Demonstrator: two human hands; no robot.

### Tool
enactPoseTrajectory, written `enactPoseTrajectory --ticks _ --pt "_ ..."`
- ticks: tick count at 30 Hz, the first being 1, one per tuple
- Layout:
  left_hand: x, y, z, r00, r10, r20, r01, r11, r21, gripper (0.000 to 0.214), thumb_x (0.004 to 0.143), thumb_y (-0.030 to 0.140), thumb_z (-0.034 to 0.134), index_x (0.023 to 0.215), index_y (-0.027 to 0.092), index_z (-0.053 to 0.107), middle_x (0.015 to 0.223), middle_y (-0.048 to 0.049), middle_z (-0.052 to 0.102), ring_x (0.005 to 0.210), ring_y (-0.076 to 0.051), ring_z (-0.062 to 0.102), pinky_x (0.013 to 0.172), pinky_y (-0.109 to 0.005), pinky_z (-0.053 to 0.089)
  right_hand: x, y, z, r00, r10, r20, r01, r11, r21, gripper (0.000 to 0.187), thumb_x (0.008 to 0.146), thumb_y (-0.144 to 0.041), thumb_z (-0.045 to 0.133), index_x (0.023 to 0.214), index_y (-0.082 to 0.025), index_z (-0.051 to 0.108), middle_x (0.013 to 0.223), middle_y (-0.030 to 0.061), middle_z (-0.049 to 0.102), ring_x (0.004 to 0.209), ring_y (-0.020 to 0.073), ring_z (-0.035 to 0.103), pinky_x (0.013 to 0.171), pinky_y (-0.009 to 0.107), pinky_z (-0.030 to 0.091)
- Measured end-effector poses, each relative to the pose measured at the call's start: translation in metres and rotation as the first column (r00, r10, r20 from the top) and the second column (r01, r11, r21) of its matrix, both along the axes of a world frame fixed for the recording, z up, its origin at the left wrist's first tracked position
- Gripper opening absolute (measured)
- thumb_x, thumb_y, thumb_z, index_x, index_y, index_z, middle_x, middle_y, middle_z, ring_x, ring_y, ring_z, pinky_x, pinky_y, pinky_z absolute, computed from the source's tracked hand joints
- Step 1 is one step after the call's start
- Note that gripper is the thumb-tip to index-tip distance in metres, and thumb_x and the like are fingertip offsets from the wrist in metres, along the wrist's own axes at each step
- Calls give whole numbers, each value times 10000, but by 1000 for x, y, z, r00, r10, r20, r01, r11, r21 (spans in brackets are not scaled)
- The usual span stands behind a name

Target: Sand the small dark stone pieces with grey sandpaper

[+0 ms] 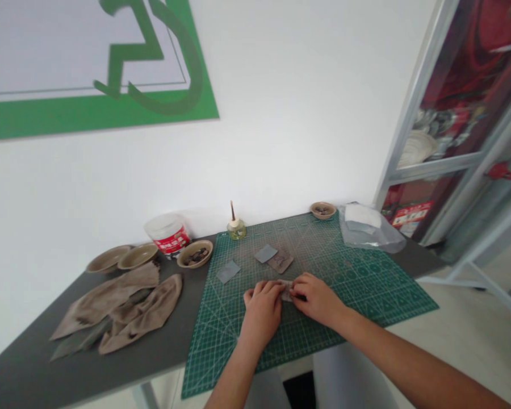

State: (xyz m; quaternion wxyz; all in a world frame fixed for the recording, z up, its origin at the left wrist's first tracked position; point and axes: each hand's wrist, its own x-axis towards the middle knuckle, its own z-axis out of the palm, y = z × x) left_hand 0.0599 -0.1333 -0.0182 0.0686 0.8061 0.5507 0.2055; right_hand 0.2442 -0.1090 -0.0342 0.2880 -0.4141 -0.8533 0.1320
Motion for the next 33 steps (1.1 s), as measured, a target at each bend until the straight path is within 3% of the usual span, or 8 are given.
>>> enactPoseTrajectory --ticks 10,13,17,22,33 --pt "2 1 0 999 29 13 -29 1000 4 337 921 179 415 1128 328 636 1195 -37 654 1149 -252 486 938 -473 283 -4 1 1 999 -33 17 33 999 14 84 866 -194 613 817 -191 681 913 35 651 936 172 552 875 302 432" --pt "3 0 0 999 28 18 -29 1000 10 335 920 179 416 1124 336 630 1180 -29 653 1142 -250 488 943 -474 278 -4 -1 2 993 -115 26 114 993 10 119 878 -202 598 787 -181 670 881 44 639 920 182 543 860 315 433" --pt "3 0 1 999 38 32 -38 999 0 320 913 165 422 1133 317 599 1156 -32 655 1134 -245 490 945 -470 272 -5 -3 1 999 -29 42 29 1000 11 92 861 -182 608 787 -186 664 877 38 626 925 182 533 851 307 435" --pt "3 -2 2 996 64 66 -64 998 -8 255 909 157 428 1092 277 559 1102 -32 658 1108 -233 507 942 -462 272 -3 1 -2 991 -133 29 133 991 6 144 894 -220 577 785 -176 660 863 52 609 915 193 528 850 329 434" --pt "3 -4 6 997 47 68 -44 998 -37 269 894 129 433 1091 274 546 1100 -28 659 1120 -232 497 941 -444 282 -3 8 0 998 -60 20 61 998 -31 109 864 -205 605 774 -192 666 850 45 618 903 195 542 829 334 442"
